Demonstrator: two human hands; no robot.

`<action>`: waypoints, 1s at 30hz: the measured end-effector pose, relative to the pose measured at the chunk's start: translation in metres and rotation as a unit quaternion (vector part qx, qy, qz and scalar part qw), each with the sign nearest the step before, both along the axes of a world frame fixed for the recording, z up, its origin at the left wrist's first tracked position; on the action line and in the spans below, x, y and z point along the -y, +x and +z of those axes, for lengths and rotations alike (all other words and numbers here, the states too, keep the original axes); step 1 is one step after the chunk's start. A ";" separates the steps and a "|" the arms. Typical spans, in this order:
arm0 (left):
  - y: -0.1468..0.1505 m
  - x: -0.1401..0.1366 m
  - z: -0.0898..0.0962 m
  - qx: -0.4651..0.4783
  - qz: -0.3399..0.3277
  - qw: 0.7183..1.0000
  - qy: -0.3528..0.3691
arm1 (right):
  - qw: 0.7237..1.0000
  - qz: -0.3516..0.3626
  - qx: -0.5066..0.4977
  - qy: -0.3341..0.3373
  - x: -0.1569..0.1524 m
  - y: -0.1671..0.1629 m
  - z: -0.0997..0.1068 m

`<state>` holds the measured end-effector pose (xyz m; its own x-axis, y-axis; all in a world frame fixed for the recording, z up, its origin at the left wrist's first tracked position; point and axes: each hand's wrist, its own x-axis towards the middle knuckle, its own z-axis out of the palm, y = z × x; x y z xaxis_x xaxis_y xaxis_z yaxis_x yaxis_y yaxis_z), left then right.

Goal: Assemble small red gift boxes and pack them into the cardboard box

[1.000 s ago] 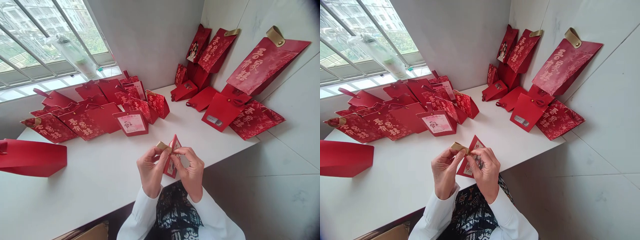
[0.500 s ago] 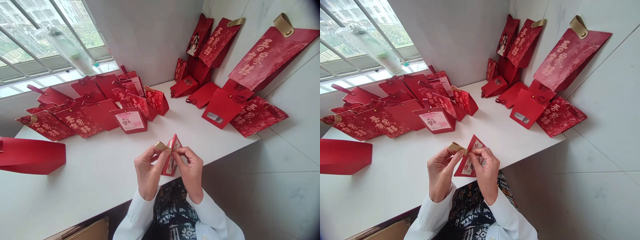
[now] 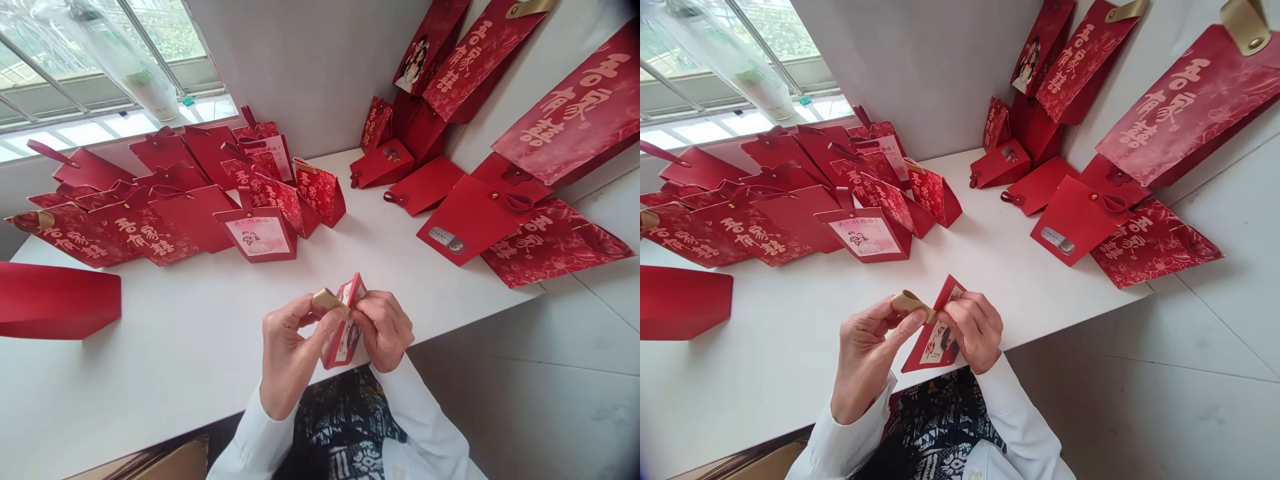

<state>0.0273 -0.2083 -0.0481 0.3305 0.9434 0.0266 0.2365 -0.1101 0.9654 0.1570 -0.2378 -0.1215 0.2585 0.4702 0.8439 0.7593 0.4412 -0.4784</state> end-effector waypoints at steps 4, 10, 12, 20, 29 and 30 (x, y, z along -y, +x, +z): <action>0.002 0.000 0.004 -0.007 0.005 1.000 0.009 | 1.000 0.009 0.004 -0.029 0.000 0.008 0.004; 0.007 0.006 -0.002 0.027 0.060 0.998 0.009 | 0.979 0.056 -0.129 -0.151 0.012 -0.001 0.027; 0.011 0.009 -0.007 0.059 0.100 0.993 0.020 | 0.946 0.058 -0.235 -0.216 0.020 -0.009 0.033; 0.015 0.016 -0.013 0.089 0.134 0.986 0.038 | 0.862 0.078 -0.422 -0.271 0.032 -0.028 0.042; 0.015 0.015 -0.012 0.082 0.119 0.989 0.034 | 0.926 0.027 -0.331 -0.180 0.029 -0.031 0.029; 0.016 0.014 -0.012 0.079 0.121 0.989 0.032 | 0.937 0.024 -0.308 -0.160 0.028 -0.031 0.026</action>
<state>0.0430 -0.2228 -0.0598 0.0817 0.9891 0.1224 0.1103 -0.1310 0.9852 0.1257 -0.2659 -0.0957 0.6234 0.6971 0.3541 0.2779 0.2258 -0.9337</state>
